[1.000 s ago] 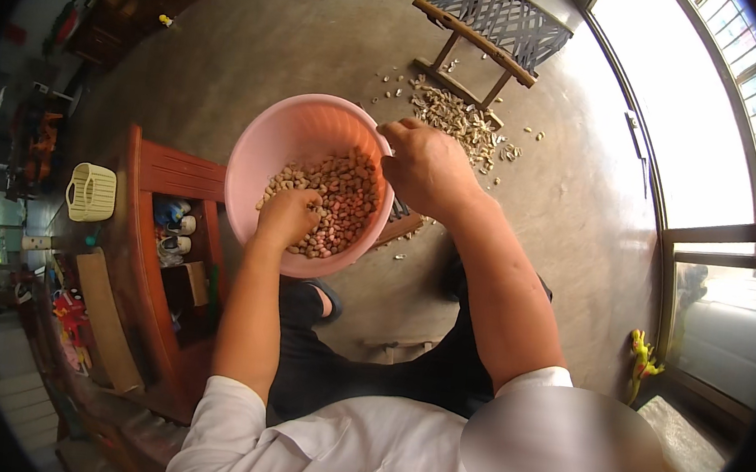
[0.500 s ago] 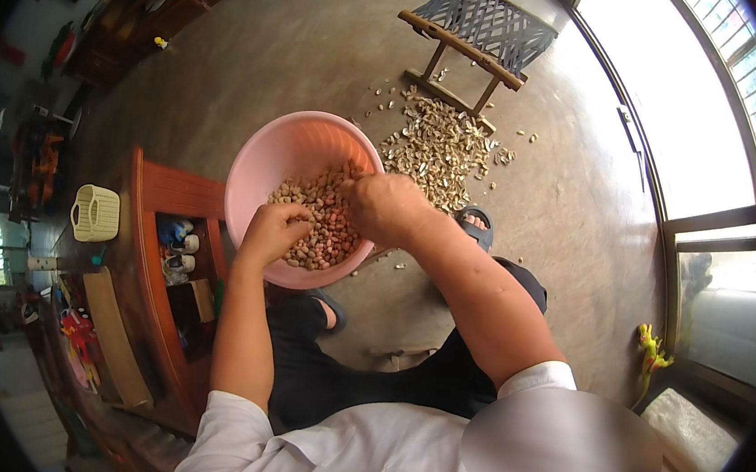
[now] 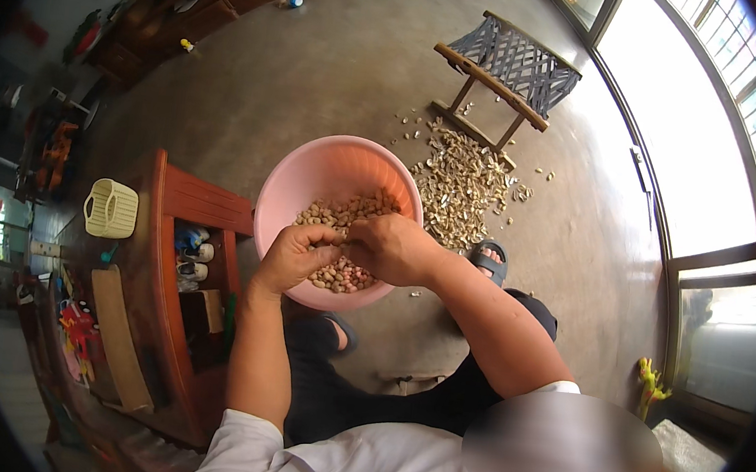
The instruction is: The person sits on the floor and peels pistachios by hand, placing the kernels into a pink bowl and discarding the shells onto the floor. The task continues throughout the clip with repetitive hand motions.
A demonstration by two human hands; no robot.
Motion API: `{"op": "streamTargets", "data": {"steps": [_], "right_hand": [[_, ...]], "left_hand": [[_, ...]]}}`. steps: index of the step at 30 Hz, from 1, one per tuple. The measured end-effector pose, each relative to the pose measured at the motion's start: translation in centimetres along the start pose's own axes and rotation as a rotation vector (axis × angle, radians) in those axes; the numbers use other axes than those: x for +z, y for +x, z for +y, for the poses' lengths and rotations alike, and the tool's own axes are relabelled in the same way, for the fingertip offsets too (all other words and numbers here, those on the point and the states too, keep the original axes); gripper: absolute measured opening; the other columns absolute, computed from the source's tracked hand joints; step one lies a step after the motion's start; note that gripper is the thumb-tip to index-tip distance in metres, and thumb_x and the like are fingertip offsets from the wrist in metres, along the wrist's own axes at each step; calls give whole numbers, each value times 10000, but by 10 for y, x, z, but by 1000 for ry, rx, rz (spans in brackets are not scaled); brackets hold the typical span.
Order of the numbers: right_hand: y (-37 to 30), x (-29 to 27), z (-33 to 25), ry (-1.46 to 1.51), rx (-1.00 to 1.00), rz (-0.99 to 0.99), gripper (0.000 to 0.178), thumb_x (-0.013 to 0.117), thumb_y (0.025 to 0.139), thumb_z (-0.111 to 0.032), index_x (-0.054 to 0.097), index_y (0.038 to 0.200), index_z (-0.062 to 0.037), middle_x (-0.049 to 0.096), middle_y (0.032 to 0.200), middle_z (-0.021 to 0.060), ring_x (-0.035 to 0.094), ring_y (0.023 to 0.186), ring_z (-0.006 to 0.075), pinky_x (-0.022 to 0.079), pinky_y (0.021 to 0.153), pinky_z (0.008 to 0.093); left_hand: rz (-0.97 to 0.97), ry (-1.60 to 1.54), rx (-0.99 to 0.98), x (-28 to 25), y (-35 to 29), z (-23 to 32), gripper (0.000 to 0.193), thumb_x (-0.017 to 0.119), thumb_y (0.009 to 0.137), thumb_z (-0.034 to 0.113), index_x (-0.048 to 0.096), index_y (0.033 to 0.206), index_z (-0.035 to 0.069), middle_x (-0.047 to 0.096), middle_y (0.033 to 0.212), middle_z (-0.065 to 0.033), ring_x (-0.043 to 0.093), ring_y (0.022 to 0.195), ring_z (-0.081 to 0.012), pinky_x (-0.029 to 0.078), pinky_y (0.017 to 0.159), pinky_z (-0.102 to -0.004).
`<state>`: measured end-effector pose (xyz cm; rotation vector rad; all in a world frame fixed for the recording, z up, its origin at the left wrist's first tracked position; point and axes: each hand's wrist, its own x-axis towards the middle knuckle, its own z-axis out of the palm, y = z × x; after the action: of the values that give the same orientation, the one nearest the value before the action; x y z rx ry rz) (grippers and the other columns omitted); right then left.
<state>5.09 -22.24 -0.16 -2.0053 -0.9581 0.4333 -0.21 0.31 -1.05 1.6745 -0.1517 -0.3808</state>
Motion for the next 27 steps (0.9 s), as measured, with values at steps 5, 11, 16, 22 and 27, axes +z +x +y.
{"op": "streamTargets", "data": {"steps": [5, 11, 16, 22, 27], "right_hand": [[4, 8, 1, -20, -4, 14, 223, 650, 909, -255, 665, 953, -37, 668, 800, 202, 662, 800, 416, 522, 724, 497], [5, 16, -2, -4, -53, 95, 177, 648, 908, -213, 659, 956, -43, 659, 820, 195, 657, 814, 406, 518, 725, 480], [6, 15, 1, 169, -106, 208, 135, 668, 909, -165, 658, 958, -39, 660, 847, 178, 658, 818, 387, 518, 737, 454], [9, 13, -3, 174, 10, 238, 147, 691, 889, -150, 673, 973, -31, 679, 855, 176, 667, 802, 381, 523, 714, 445], [9, 7, -3, 132, -10, 238, 176, 706, 868, -186, 675, 901, -16, 665, 792, 188, 666, 767, 378, 520, 696, 450]], "left_hand": [[53, 18, 51, 0, -3, -8, 136, 657, 973, 82, 694, 1050, -24, 656, 880, 29, 562, 800, -38, 468, 705, -210], [143, 94, 141, 3, -4, -15, 130, 629, 996, 97, 673, 1009, -25, 628, 850, 33, 542, 783, -46, 458, 699, -225], [230, 27, 199, 11, -1, -3, 149, 624, 1010, 128, 660, 962, -8, 583, 796, 50, 508, 741, -38, 426, 660, -217], [310, -28, 186, 16, 3, 0, 143, 628, 1008, 136, 659, 951, 8, 595, 796, 38, 517, 737, -44, 433, 663, -222], [322, 159, 237, 15, 3, -6, 125, 626, 994, 112, 652, 948, -1, 635, 798, -9, 568, 744, -77, 476, 678, -259]]}}
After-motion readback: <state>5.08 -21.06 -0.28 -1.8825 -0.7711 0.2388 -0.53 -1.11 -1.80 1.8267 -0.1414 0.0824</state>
